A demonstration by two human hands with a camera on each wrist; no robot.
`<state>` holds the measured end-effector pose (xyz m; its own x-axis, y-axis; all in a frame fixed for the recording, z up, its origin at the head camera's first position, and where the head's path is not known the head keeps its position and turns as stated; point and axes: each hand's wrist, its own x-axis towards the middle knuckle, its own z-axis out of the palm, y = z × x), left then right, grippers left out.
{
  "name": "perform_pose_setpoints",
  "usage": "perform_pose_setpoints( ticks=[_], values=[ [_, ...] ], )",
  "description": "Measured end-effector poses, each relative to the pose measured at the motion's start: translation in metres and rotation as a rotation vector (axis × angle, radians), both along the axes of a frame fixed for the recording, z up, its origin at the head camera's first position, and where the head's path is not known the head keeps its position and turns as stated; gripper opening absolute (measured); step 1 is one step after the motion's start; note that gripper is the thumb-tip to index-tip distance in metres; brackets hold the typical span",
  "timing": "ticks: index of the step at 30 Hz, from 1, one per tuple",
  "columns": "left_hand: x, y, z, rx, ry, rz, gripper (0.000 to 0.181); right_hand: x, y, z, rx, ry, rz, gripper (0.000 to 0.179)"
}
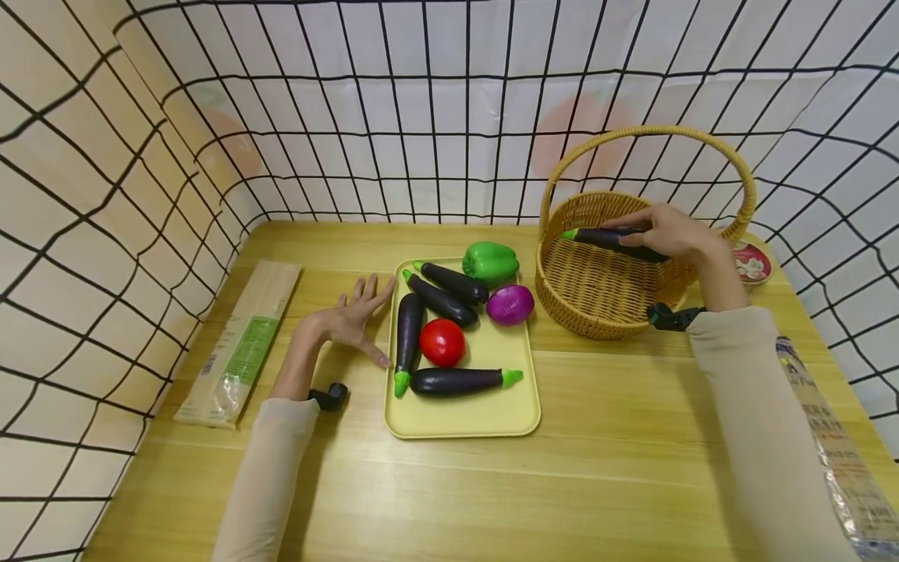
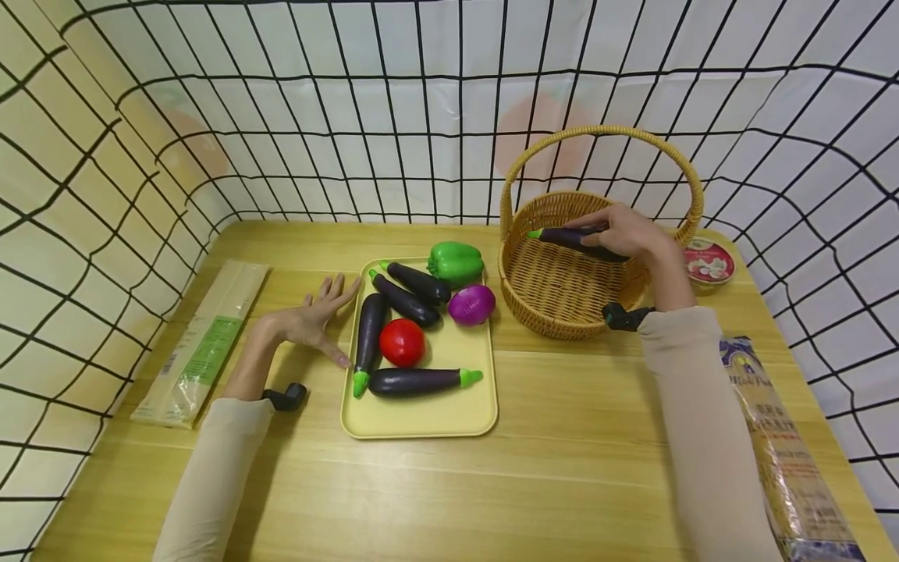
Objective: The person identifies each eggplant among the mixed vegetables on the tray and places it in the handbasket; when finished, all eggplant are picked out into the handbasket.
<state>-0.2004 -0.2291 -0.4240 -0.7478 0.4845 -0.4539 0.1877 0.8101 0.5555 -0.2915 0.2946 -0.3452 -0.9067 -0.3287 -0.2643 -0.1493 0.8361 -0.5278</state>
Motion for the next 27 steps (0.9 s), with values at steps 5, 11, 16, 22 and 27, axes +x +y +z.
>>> perform_pose_setpoints(
  ticks=[5,11,16,22,27],
  values=[
    [0.001,-0.001,-0.002,-0.002,-0.007,-0.003,0.148,-0.015,0.001,-0.015,-0.019,-0.035,-0.036,0.045],
    [0.0,-0.001,-0.003,0.003,-0.007,0.002,0.149,-0.029,0.002,-0.02,-0.061,-0.066,-0.059,0.046],
    [0.0,0.0,-0.001,-0.002,-0.007,0.003,0.15,-0.04,0.008,-0.026,-0.041,-0.041,-0.046,0.046],
    [-0.001,0.001,-0.002,-0.007,-0.008,0.002,0.151,-0.045,0.011,-0.036,-0.054,-0.054,-0.051,0.044],
    [-0.002,0.001,-0.002,-0.007,-0.005,0.001,0.151,-0.046,0.012,-0.039,-0.062,-0.072,-0.059,0.045]
  ],
)
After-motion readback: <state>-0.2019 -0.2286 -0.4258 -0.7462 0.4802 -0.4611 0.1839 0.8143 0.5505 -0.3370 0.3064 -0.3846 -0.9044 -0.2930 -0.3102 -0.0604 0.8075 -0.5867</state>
